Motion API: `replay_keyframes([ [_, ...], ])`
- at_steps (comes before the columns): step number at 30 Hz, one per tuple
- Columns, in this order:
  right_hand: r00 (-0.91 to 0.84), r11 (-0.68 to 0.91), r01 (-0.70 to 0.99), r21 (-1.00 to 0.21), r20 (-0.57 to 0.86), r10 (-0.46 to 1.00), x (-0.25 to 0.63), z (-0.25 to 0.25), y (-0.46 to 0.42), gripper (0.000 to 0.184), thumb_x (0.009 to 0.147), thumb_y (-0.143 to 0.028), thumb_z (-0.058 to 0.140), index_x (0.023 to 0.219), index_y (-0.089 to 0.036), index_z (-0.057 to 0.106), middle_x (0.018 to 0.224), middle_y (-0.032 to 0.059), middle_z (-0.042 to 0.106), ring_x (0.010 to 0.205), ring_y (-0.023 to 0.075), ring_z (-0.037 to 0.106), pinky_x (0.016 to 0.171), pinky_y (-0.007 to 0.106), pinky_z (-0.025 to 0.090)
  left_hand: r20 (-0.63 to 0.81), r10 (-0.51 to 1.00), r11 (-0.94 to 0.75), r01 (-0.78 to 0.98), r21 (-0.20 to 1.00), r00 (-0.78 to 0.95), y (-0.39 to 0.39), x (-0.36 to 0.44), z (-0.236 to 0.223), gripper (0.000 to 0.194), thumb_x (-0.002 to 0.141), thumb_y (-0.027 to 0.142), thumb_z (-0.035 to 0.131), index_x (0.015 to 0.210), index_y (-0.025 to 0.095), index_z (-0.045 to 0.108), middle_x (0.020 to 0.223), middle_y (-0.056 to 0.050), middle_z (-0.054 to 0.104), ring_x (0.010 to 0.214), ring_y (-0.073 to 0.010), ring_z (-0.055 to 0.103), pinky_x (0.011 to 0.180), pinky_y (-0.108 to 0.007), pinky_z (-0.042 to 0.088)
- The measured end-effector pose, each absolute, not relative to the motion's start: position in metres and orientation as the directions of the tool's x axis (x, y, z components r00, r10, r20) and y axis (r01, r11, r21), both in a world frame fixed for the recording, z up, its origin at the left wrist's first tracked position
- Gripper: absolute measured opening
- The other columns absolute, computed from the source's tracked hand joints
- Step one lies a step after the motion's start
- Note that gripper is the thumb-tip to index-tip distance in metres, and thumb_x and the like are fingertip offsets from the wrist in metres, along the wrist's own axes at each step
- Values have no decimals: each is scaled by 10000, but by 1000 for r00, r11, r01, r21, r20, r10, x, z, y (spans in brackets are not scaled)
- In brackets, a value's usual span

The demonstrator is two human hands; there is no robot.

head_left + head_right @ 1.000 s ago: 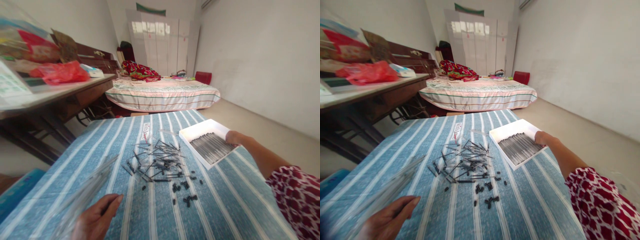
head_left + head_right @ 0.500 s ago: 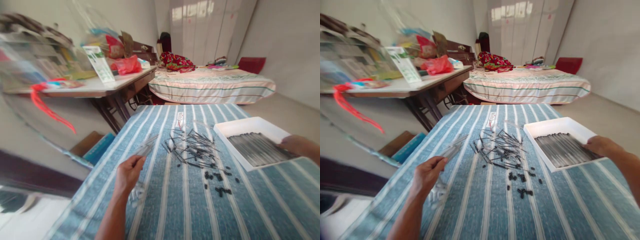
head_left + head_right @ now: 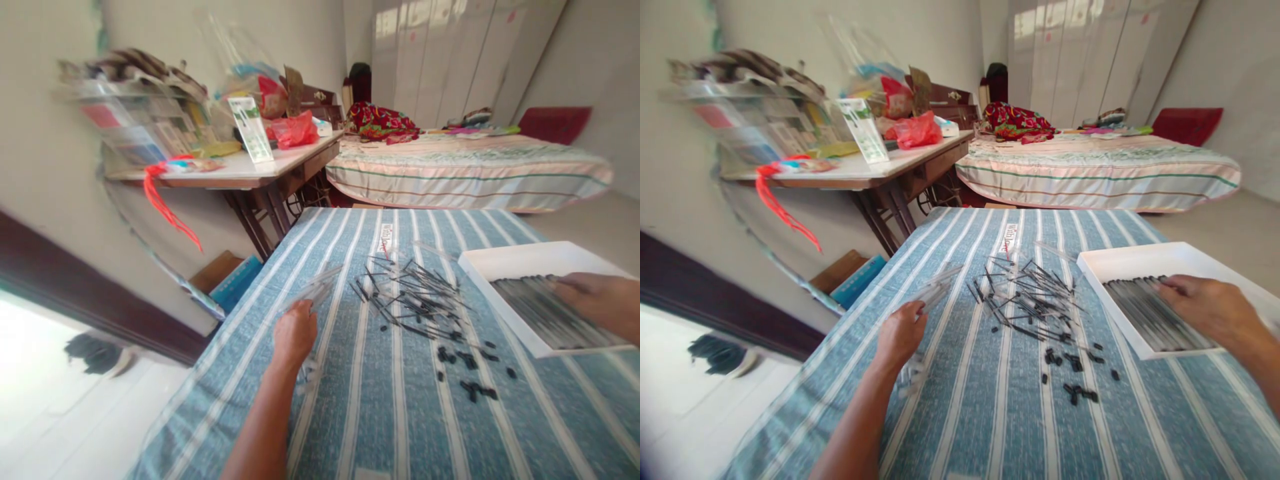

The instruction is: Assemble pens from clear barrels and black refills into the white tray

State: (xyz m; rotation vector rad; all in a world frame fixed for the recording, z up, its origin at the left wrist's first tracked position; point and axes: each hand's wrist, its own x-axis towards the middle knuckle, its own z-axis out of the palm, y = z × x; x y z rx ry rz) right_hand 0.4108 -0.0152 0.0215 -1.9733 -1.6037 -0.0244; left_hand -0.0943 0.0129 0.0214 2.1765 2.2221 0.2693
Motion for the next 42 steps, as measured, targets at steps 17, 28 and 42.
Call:
replay_keyframes([
  [17, -136, 147, 943, -299, 55, 989, 167, 1, -27, 188, 806, -314, 486, 771, -228, 650, 679, 61, 675, 666, 239, 629, 586, 299, 393, -32, 999, -29, 999, -31, 28, 27, -73, 14, 276, 828, 192, 381, 863, 148, 651, 975, -130, 629, 840, -236, 639, 717, -322, 465],
  [28, -79, 114, 929, -352, 112, 991, 179, -9, -24, 227, 800, -219, 427, 714, -203, 637, 650, 53, 651, 627, 211, 605, 562, 291, 372, -17, 983, -180, 980, 91, 182, 13, -57, 22, 169, 824, 181, 415, 914, 152, 556, 898, -95, 644, 836, -207, 624, 708, -289, 441],
  [42, 22, 53, 446, -894, 70, 997, 232, -2, -37, 183, 742, -320, 561, 766, -161, 648, 597, -8, 598, 474, 109, 527, 485, 219, 412, 312, 861, -509, 684, 523, 402, 3, -54, 7, 233, 791, 111, 485, 964, 190, 621, 824, -21, 599, 761, -133, 578, 688, -224, 423],
])
